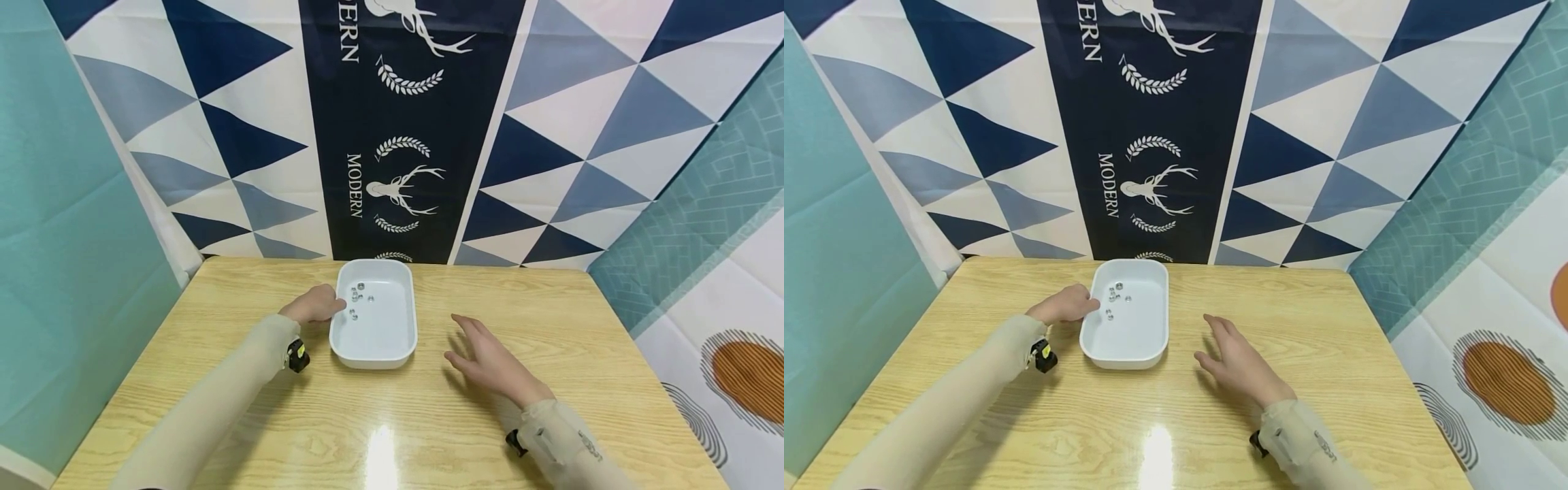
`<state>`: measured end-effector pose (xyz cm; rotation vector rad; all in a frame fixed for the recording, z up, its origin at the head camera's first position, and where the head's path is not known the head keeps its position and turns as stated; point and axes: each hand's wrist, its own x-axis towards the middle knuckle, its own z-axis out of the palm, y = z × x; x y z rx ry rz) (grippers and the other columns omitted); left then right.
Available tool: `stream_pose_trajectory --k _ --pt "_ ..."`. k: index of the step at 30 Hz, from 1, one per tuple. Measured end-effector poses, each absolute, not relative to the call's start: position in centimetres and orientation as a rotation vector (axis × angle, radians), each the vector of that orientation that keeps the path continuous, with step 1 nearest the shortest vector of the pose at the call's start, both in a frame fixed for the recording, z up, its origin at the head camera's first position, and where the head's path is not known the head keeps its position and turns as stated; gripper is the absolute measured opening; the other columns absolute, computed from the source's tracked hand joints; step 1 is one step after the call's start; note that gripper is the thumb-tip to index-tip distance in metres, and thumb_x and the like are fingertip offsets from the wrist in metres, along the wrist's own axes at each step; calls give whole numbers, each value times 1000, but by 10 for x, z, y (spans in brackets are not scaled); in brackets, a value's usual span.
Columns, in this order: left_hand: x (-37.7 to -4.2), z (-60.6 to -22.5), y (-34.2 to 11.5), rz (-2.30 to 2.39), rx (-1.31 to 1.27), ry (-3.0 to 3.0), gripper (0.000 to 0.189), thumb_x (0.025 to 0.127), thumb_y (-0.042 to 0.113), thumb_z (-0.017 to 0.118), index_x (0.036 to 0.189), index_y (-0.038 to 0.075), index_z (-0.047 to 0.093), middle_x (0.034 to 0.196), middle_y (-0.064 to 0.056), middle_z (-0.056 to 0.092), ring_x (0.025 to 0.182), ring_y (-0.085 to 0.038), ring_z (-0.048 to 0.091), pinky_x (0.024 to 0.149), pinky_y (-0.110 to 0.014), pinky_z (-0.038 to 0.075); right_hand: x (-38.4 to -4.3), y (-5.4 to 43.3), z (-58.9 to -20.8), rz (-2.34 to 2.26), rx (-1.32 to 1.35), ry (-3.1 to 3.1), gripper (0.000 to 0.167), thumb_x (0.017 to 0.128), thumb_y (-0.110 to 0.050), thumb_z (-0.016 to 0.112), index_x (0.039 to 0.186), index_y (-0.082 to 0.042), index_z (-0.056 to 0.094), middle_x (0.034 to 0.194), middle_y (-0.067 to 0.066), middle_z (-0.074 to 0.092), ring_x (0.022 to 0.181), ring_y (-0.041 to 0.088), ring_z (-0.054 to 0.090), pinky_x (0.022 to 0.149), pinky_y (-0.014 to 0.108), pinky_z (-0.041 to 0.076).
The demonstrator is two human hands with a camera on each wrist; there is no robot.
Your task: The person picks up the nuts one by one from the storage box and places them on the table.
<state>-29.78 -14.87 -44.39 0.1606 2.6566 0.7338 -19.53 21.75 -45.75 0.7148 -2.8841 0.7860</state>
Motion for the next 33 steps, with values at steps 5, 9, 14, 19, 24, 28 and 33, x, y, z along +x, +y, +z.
stream_pose_trajectory --k 5,9,14,19,24,28,33 --pt "-296 -442 -147 699 157 2649 38 104 26 51 69 12 53 58 0 46 46 -13 38 45 -25 31 -201 217 -456 777 754 -2873 72 97 -27 72 154 0 39 147 27 52 134 43 54 109 58 47" --pt "-293 -442 -147 702 150 2641 39 104 27 51 68 12 54 55 1 44 44 -13 36 44 -25 30 -208 213 -455 750 784 -2862 71 97 -26 72 153 1 40 146 27 52 134 42 55 110 56 47" --pt "-293 -442 -147 707 161 2658 40 104 26 50 66 14 50 54 1 42 44 -12 35 44 -25 29 -218 208 -448 705 807 -2853 71 97 -24 71 154 2 39 147 28 52 135 42 54 111 55 46" --pt "-292 -441 -146 730 155 2638 44 104 24 50 61 13 50 50 0 46 41 -12 38 42 -24 31 -229 202 -437 723 796 -2829 71 97 -23 71 155 2 37 150 29 49 137 43 52 112 56 44" --pt "-291 -440 -146 816 115 2597 39 103 22 50 72 3 64 53 -5 58 40 -12 51 41 -22 42 -237 198 -431 770 782 -2833 71 99 -23 69 156 1 35 153 28 46 141 43 48 115 57 41" --pt "-291 -440 -145 832 94 2586 37 103 22 51 80 -2 67 55 -7 60 40 -13 54 42 -23 46 -240 193 -428 784 798 -2840 72 99 -24 68 157 0 34 155 26 45 142 42 47 116 57 41" --pt "-290 -442 -143 808 61 2609 36 104 22 51 87 -5 68 58 -9 62 42 -15 57 42 -25 48 -243 189 -428 764 821 -2835 71 99 -25 68 157 -1 35 154 25 47 142 41 48 115 56 41"
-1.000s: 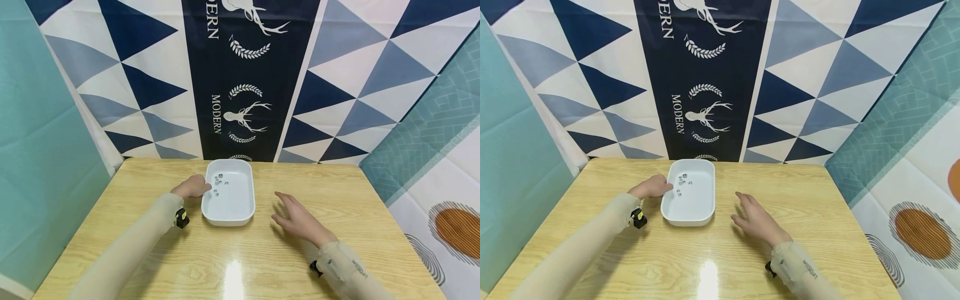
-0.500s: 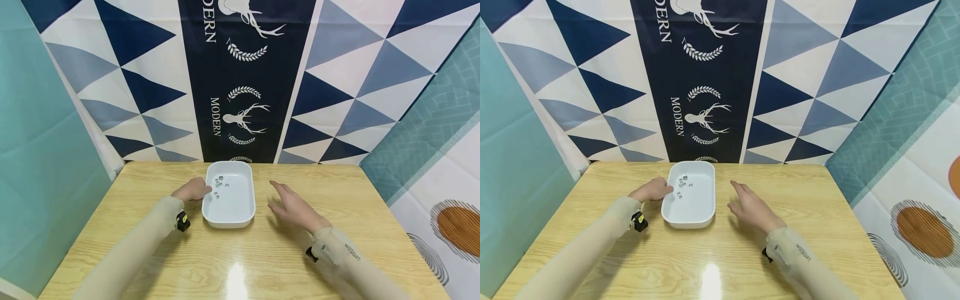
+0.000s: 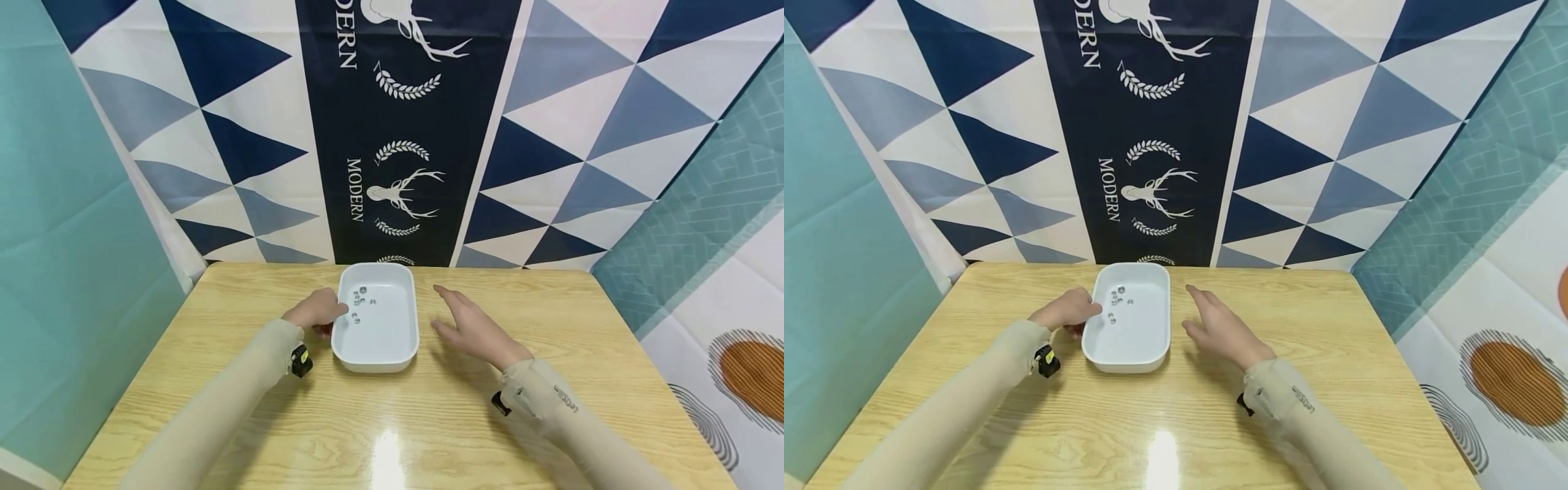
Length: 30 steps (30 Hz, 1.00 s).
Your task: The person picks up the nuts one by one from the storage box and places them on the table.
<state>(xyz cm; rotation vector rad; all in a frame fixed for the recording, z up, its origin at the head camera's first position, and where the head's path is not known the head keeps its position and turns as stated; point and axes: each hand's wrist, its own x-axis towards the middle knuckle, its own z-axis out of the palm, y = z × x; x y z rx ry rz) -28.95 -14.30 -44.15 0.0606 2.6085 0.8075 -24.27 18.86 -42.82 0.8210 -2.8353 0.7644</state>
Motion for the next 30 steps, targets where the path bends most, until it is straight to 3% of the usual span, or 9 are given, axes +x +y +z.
stream_pose_trajectory --k 10,17,30 --pt "-283 -428 -129 859 -140 2637 25 102 18 55 100 -5 63 80 -18 68 54 -25 68 51 -36 59 -241 187 -425 745 845 -2830 69 101 -26 65 157 -2 35 154 25 46 141 40 49 115 55 42" --pt "-279 -430 -128 814 -102 2699 15 96 7 58 97 -7 63 70 -16 67 45 -18 60 39 -26 47 -240 185 -420 738 876 -2821 68 101 -26 65 157 -3 35 155 24 46 142 40 48 115 55 42" --pt "-280 -431 -124 743 -134 2707 19 98 9 57 108 -5 64 74 -14 67 45 -14 53 41 -22 42 -243 182 -414 739 870 -2825 69 99 -24 67 157 -2 36 154 25 46 143 41 47 116 56 41"
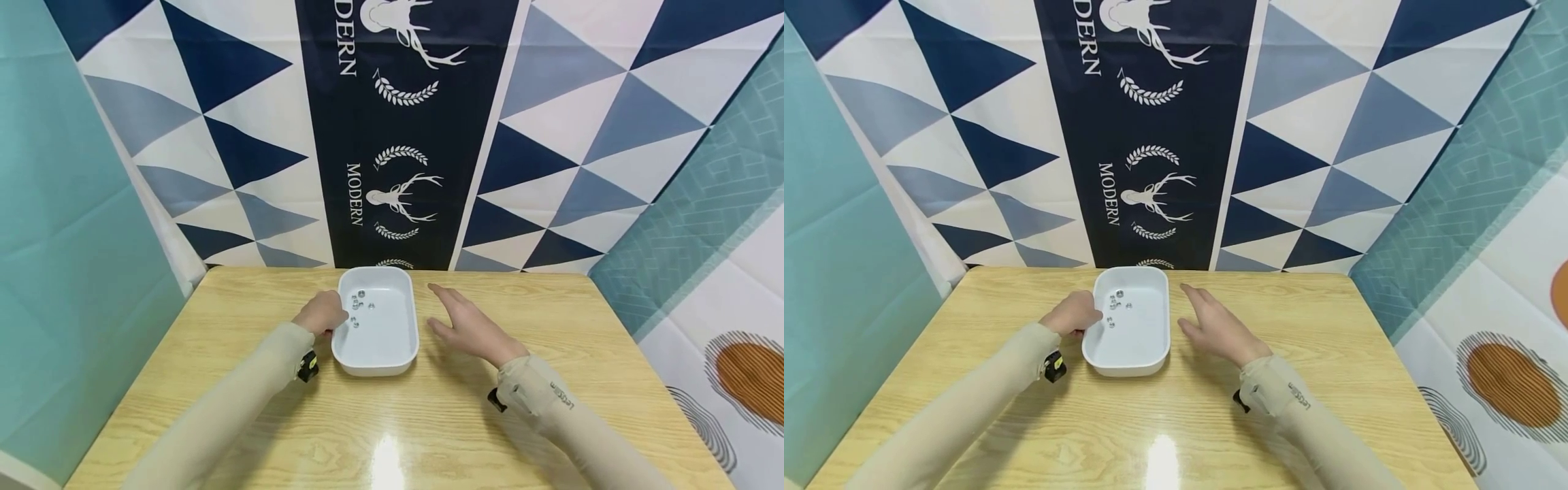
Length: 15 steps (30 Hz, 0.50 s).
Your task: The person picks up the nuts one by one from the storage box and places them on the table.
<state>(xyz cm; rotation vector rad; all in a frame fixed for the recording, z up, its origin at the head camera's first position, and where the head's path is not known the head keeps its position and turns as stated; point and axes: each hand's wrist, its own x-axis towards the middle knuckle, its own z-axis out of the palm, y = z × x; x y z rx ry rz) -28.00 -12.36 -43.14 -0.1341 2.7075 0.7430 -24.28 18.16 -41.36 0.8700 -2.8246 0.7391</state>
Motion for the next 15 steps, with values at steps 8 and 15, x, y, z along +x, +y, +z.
stream_pose_trajectory --k 8,15 --pt "-283 -435 -125 688 -114 2736 21 99 11 57 108 -6 65 67 -12 65 42 -13 52 38 -22 39 -250 172 -401 702 902 -2843 68 100 -26 66 156 -1 37 155 24 46 144 41 46 117 56 40" --pt "-284 -435 -124 699 -106 2739 23 99 14 59 111 -5 65 73 -11 67 51 -16 59 41 -22 41 -258 160 -392 743 907 -2865 68 100 -28 67 155 -1 39 155 22 47 136 40 54 111 55 46"
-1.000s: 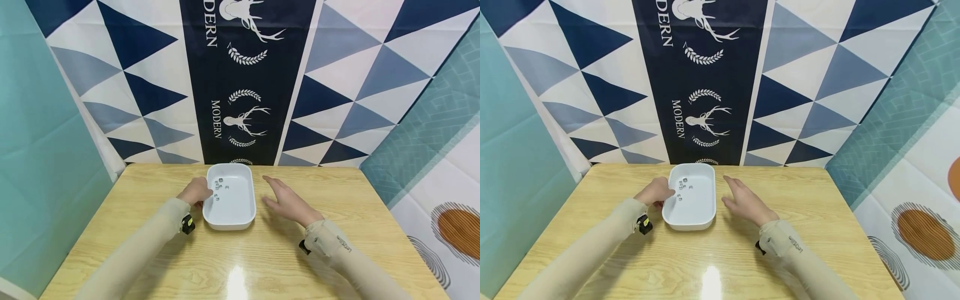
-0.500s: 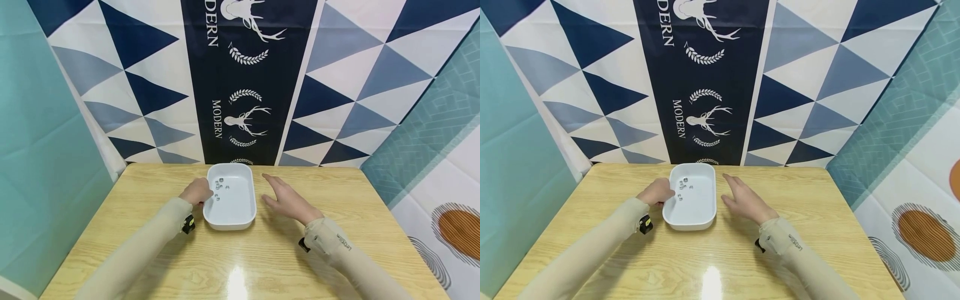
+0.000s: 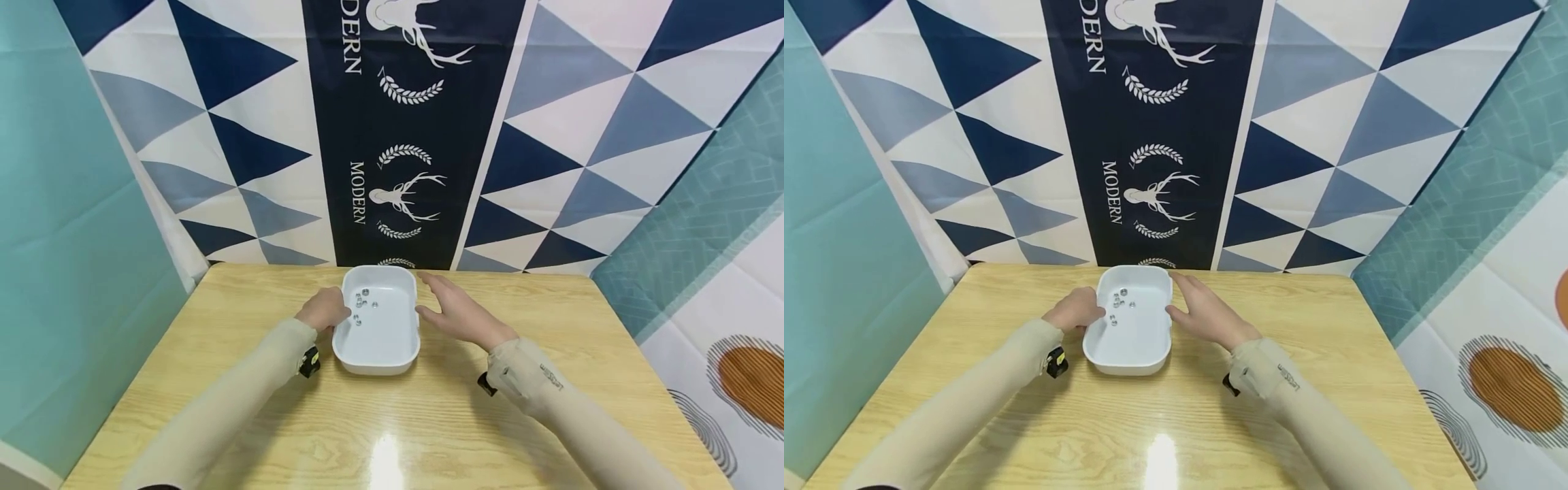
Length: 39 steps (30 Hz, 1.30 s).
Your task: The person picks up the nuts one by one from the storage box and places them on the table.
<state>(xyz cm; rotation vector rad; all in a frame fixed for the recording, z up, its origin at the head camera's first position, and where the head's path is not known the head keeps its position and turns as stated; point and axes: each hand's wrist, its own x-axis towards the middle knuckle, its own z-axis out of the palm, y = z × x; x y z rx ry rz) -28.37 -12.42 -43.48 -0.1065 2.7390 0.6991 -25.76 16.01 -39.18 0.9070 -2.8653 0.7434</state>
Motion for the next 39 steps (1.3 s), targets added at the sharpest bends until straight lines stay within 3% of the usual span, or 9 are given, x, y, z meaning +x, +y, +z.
stream_pose_trajectory --k 5,15,32,39 --pt "-283 -434 -122 686 -119 2734 24 100 15 59 113 -4 64 77 -11 67 57 -19 65 44 -23 44 -266 154 -390 821 927 -2866 68 99 -27 67 154 1 39 154 23 47 126 42 61 105 53 52" --pt "-286 -436 -120 683 -104 2745 25 100 14 57 117 -4 63 81 -12 67 56 -17 62 44 -23 43 -284 150 -389 988 868 -2918 71 98 -29 68 155 0 36 156 23 45 129 45 58 98 52 57" --pt "-286 -434 -119 673 -128 2720 29 101 12 55 124 -4 61 85 -12 67 59 -18 61 47 -25 46 -304 140 -383 1336 724 -2931 72 99 -35 68 158 -8 35 152 22 51 128 39 62 100 49 56" --pt "-288 -436 -121 668 -129 2716 32 102 13 54 128 -5 60 85 -13 67 61 -19 64 47 -25 46 -310 122 -379 1555 679 -2891 72 98 -40 69 157 -13 38 150 15 53 129 32 61 93 41 60"
